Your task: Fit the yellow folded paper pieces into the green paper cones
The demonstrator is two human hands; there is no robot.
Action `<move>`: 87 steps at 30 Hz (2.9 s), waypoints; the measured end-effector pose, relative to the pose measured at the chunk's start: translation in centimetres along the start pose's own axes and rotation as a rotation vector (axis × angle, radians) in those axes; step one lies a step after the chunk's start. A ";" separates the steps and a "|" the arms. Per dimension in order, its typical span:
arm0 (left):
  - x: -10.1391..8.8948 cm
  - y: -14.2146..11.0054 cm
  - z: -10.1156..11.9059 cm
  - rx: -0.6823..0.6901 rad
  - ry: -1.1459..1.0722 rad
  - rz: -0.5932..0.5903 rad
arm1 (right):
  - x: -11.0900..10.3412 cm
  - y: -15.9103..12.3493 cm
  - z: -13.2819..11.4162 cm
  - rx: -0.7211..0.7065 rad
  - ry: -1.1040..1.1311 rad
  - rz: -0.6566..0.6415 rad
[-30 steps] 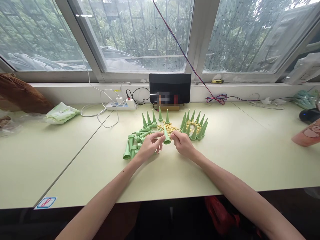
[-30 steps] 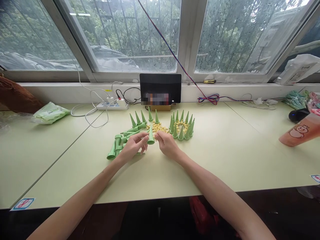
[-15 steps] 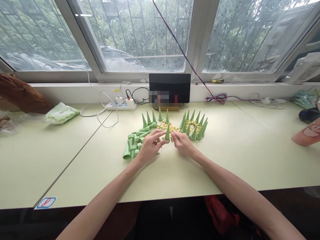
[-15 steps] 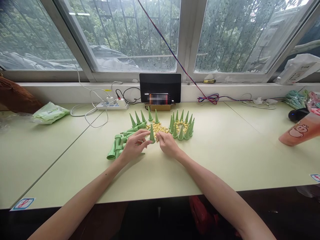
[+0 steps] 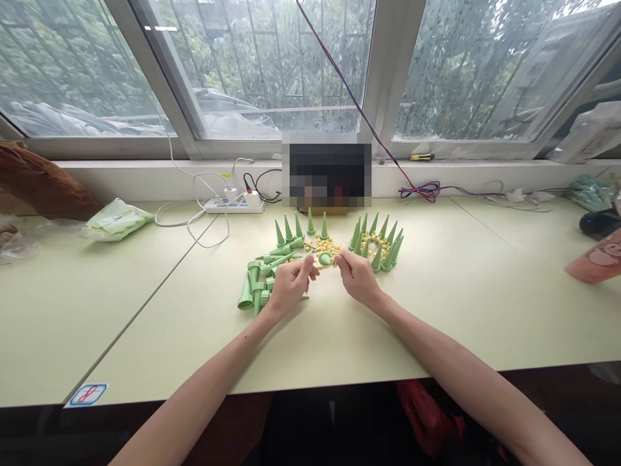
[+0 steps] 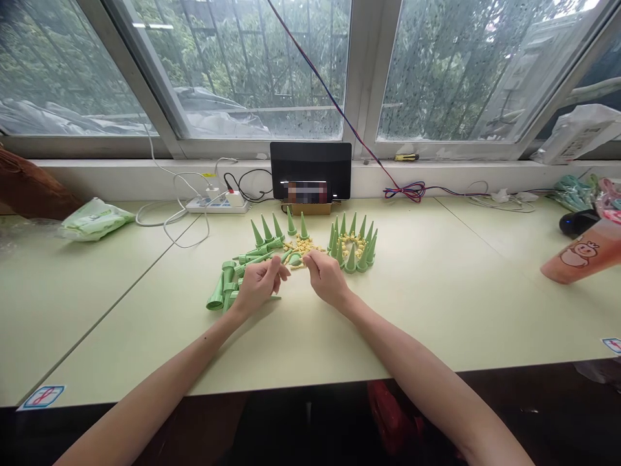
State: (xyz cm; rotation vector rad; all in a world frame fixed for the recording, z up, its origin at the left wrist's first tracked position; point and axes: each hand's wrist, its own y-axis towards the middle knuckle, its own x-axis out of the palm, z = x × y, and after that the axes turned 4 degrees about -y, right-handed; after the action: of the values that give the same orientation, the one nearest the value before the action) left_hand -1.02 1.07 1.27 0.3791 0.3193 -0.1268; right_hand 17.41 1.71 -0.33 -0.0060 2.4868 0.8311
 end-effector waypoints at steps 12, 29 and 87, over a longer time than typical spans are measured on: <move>-0.2 0.0 0.5 -0.089 -0.085 -0.187 | 0.2 -0.1 -0.1 -0.095 -0.007 -0.044; 0.1 0.0 -0.5 0.230 0.104 -0.061 | 0.4 -0.2 -0.3 0.050 0.035 -0.089; -0.1 0.2 -0.6 0.112 0.002 -0.163 | 0.4 -0.1 0.3 0.037 0.001 -0.112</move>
State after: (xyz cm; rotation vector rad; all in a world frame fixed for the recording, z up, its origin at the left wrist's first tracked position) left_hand -1.27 1.43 0.87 0.4634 0.3459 -0.3053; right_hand 17.27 1.89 -0.76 -0.1320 2.4776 0.7381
